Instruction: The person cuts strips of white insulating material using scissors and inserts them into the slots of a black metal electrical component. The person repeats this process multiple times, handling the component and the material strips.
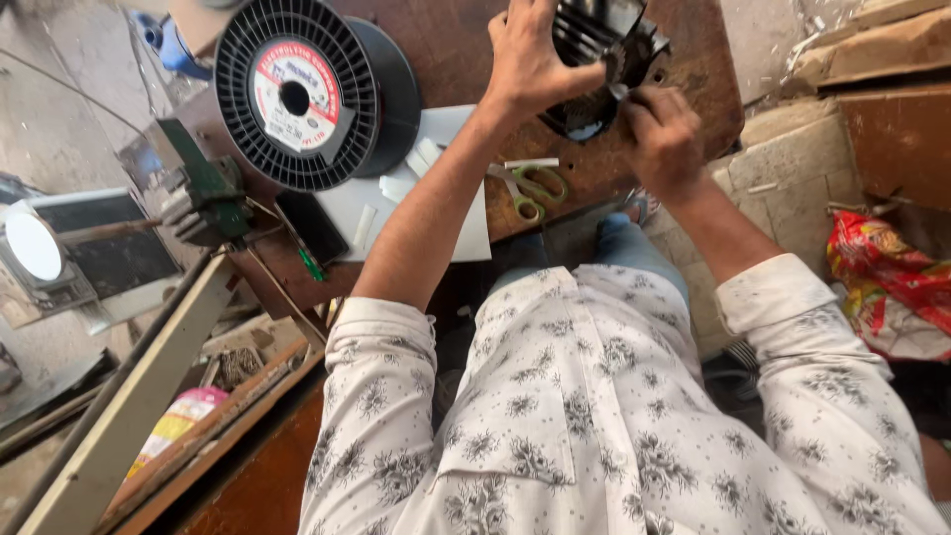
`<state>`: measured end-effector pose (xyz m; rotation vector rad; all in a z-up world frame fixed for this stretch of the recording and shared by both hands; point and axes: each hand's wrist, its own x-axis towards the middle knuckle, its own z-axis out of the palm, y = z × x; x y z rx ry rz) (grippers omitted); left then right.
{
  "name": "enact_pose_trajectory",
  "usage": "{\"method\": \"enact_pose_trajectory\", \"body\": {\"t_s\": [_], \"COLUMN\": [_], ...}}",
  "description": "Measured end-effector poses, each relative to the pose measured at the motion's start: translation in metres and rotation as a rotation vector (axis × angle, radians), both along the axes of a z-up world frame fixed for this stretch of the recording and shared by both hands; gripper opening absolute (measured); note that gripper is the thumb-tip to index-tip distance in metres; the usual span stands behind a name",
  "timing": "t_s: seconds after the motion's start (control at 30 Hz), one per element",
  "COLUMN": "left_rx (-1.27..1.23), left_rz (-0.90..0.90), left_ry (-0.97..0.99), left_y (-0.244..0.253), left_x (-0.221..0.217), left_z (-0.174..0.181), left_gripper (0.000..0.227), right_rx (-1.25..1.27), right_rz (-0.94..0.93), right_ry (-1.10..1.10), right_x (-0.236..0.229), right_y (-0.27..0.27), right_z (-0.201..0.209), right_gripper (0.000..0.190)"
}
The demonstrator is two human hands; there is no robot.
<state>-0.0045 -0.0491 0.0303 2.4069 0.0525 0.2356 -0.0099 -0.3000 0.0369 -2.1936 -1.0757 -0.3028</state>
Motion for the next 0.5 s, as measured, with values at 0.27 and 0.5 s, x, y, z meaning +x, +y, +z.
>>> {"method": "enact_pose_trajectory", "body": {"t_s": [0.27,0.5], "left_rx": [0.032,0.042], "left_rz": [0.006,0.005], "left_ry": [-0.108,-0.076], "left_y": [-0.001,-0.008], "left_x": [0.004,0.006], "left_z": [0.005,0.007], "left_gripper": [0.115,0.115], "right_rx": [0.005,0.021], "right_rz": [0.031,0.058], "right_ry": [-0.100,-0.046], "right_x": [0.011,0.015], "right_y": [-0.003,0.008], "right_z": [0.013,0.001], "right_gripper": [0.022,0.016]}}
